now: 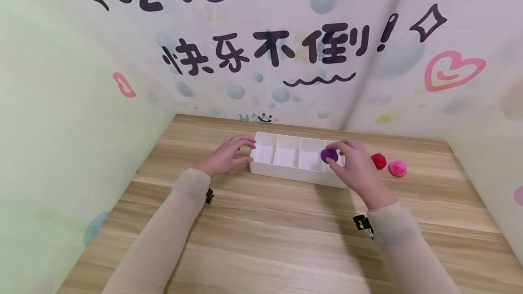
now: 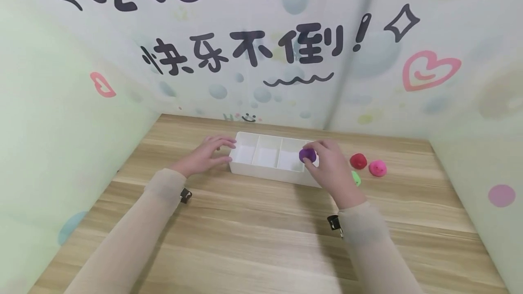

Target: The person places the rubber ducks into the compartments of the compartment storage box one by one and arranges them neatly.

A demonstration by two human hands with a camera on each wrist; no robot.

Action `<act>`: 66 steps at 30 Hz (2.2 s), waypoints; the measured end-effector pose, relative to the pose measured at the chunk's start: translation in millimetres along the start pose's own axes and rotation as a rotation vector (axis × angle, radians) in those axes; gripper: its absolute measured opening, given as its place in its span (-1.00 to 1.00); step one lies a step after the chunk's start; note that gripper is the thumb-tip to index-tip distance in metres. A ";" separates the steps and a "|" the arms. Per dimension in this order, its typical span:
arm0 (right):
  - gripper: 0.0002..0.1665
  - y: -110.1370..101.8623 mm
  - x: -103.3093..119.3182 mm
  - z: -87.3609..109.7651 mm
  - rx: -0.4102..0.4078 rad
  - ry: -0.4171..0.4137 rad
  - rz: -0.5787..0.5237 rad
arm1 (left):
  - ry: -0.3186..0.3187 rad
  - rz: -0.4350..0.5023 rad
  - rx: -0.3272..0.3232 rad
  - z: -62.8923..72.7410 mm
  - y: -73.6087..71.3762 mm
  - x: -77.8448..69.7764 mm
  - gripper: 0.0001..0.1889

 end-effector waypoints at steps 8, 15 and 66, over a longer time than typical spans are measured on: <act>-0.69 12.6 5.8 -6.5 0.030 -0.001 0.014 | 0.022 0.026 0.009 0.7 -0.1 -3.7 -0.60; -0.67 21.9 13.3 -13.3 0.065 -0.002 0.005 | 0.022 0.024 0.007 -0.3 0.5 -1.3 -0.60; -0.71 73.3 80.3 -55.5 0.130 -0.148 -0.014 | 0.028 -0.034 0.008 -2.0 1.6 -1.8 -0.57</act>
Point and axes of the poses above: each hand's wrist, its own z-axis away from the middle knuckle, its own y-axis out of the palm, x = y × z, the point moved 10 cm from there along -z, towards the middle knuckle, and after that the axes turned 3 degrees about -y, right-handed, at the moved point
